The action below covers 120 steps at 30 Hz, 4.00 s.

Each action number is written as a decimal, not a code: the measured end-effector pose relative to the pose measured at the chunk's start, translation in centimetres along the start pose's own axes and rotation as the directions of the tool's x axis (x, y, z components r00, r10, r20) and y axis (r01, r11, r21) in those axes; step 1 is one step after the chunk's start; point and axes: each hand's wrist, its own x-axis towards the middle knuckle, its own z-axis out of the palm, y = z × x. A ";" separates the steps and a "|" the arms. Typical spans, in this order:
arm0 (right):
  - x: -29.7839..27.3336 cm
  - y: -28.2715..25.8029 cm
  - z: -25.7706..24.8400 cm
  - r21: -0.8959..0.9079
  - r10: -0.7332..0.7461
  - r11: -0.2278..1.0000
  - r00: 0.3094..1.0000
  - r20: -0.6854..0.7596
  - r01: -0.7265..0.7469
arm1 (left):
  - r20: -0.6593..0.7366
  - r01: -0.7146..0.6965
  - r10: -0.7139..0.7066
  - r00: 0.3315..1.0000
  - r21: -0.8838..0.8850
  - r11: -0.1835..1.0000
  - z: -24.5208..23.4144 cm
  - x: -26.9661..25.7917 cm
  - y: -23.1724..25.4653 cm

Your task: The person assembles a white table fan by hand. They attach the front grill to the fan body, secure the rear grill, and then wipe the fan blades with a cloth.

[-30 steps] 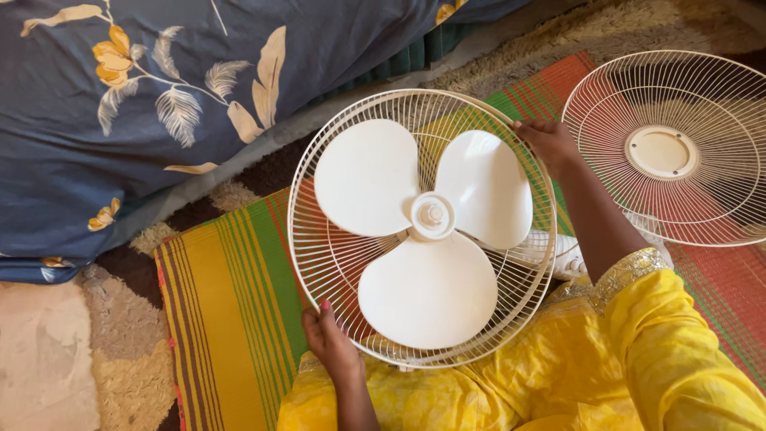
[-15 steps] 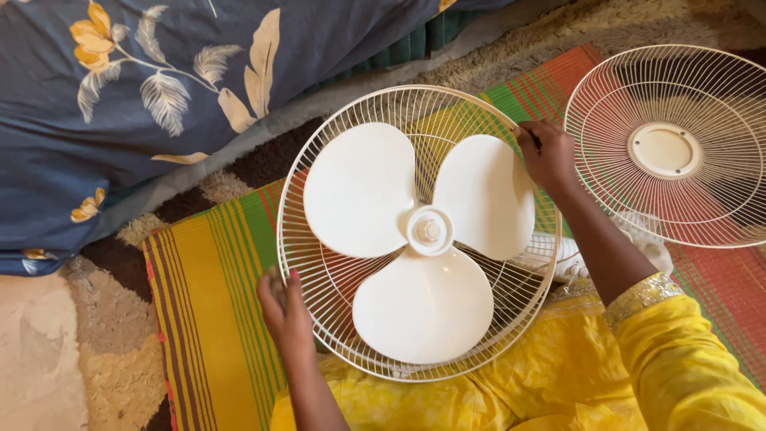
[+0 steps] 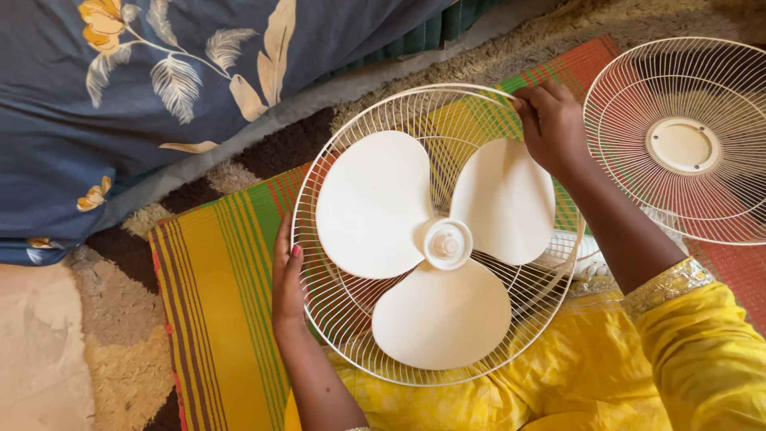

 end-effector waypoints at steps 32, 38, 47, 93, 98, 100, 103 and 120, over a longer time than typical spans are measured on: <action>5.7 -5.1 4.2 0.224 -0.311 0.931 0.947 0.083 0.286 | 0.280 -0.630 0.642 0.714 0.657 0.414 7.0 9.3 8.9; 5.8 -4.7 4.3 0.238 -0.322 0.925 0.944 0.077 0.297 | 0.343 -0.657 0.697 0.630 0.714 0.243 6.9 9.6 8.4; 5.2 -4.9 3.8 0.256 -0.319 0.920 0.946 0.057 0.295 | 0.380 -0.630 0.658 0.650 0.754 0.187 5.8 8.5 7.6; -14.4 3.5 -2.8 0.017 0.188 0.982 0.979 -0.078 -0.187 | -0.185 -0.202 0.714 0.675 0.885 0.420 1.3 -8.9 -3.3; -14.4 4.8 -1.5 0.034 0.196 0.981 0.971 -0.135 -0.193 | -0.190 -0.205 0.706 0.683 0.877 0.434 1.9 -6.8 -2.7; -14.1 5.5 -0.7 0.061 0.218 0.976 0.964 -0.150 -0.211 | -0.170 -0.193 0.701 0.693 0.893 0.407 2.2 -6.3 -2.1; -13.6 6.6 0.6 0.098 0.249 0.967 0.949 -0.195 -0.234 | -0.135 -0.188 0.681 0.720 0.906 0.379 2.6 -4.4 -0.8; -17.5 11.9 0.2 0.165 0.502 0.831 0.844 0.190 -0.531 | -0.054 -0.089 0.603 0.796 0.975 0.205 3.7 3.0 1.8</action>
